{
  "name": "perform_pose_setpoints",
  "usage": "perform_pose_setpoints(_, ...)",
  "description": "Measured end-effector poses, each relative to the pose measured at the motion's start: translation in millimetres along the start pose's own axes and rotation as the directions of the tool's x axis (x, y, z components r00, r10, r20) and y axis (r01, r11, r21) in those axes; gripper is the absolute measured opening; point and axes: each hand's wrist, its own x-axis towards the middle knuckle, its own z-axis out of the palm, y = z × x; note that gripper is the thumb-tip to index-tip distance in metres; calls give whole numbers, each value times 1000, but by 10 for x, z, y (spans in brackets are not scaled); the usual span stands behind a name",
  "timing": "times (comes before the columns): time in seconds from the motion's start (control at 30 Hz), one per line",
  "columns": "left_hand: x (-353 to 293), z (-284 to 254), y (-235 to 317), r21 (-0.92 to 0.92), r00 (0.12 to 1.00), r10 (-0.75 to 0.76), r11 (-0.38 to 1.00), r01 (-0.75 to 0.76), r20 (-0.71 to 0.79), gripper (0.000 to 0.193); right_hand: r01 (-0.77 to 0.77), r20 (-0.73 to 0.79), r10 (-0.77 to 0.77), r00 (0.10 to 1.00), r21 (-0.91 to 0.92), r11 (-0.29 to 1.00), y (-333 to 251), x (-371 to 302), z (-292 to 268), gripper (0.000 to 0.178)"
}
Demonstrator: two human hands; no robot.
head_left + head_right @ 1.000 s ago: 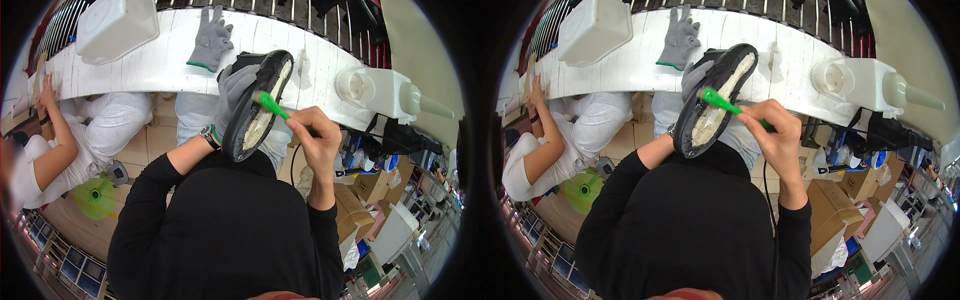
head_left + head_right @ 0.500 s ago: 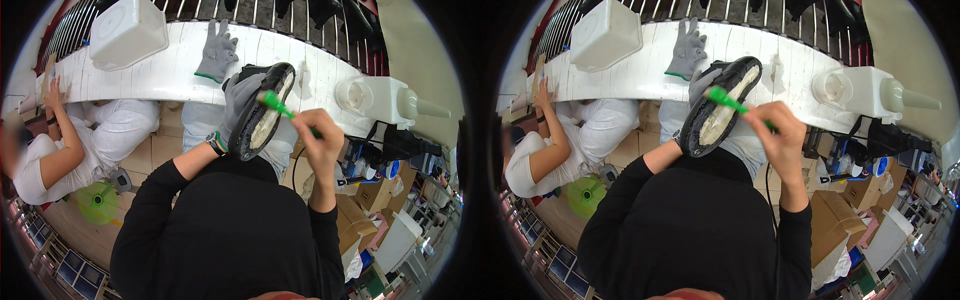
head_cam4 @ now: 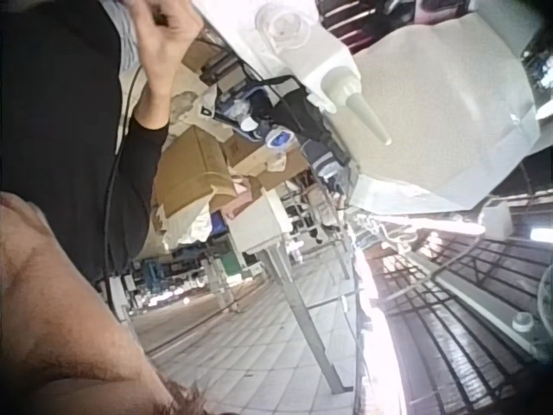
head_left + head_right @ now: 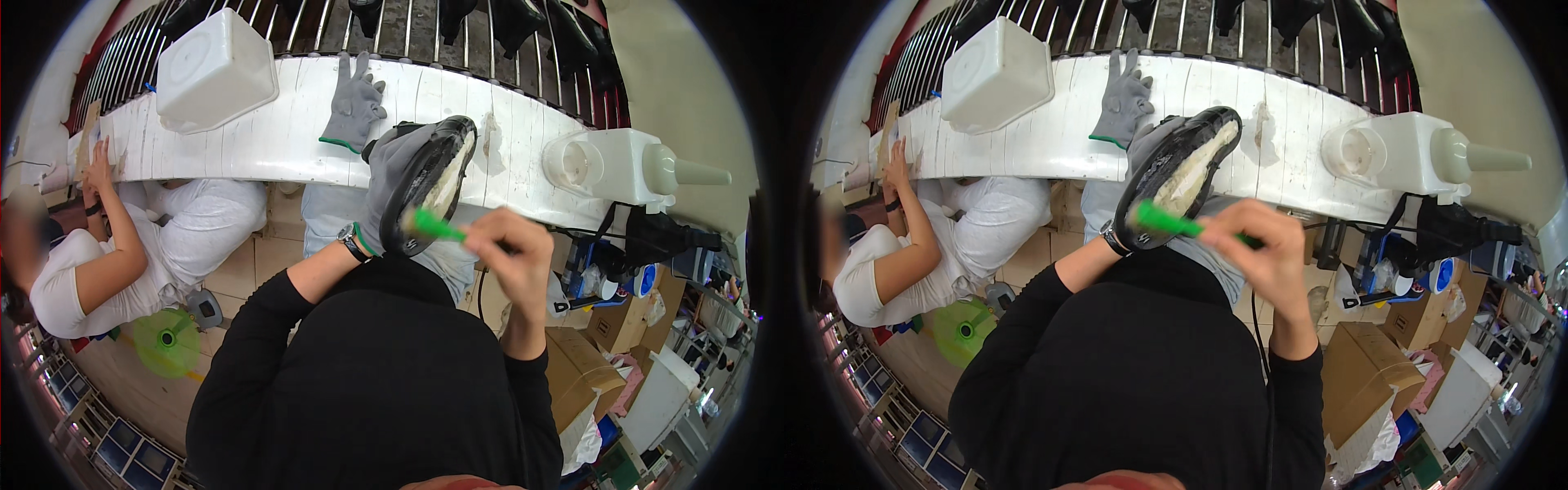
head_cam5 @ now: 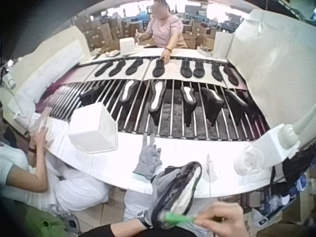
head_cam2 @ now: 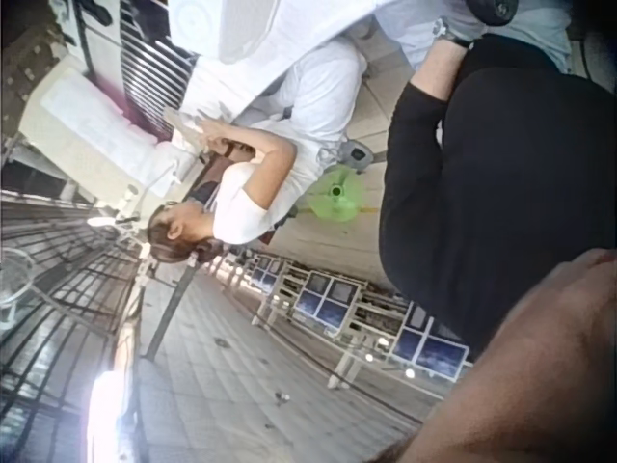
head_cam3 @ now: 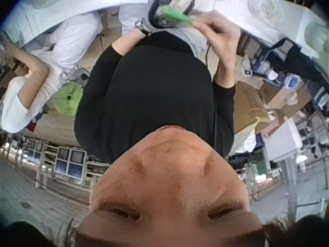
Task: The person is manufacturing shoes.
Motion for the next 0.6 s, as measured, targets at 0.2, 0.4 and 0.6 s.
perform_pose_setpoints(0.2, 380, -252, 594, 49, 943, 265, 964, -261, -201, 73, -148, -164, 132, 978, -88, 985, 30, 188, -166, 7)
perform_pose_setpoints(0.4, 447, -422, 722, -75, 977, 183, 979, -191, -106, 72, 213, -44, -219, 975, -101, 972, -181, 177, -90, 7)
perform_pose_setpoints(0.6, 592, -746, 847, -108, 977, 172, 981, -158, 130, 75, 276, -1, -283, 959, -220, 936, -433, 211, -118, 15)
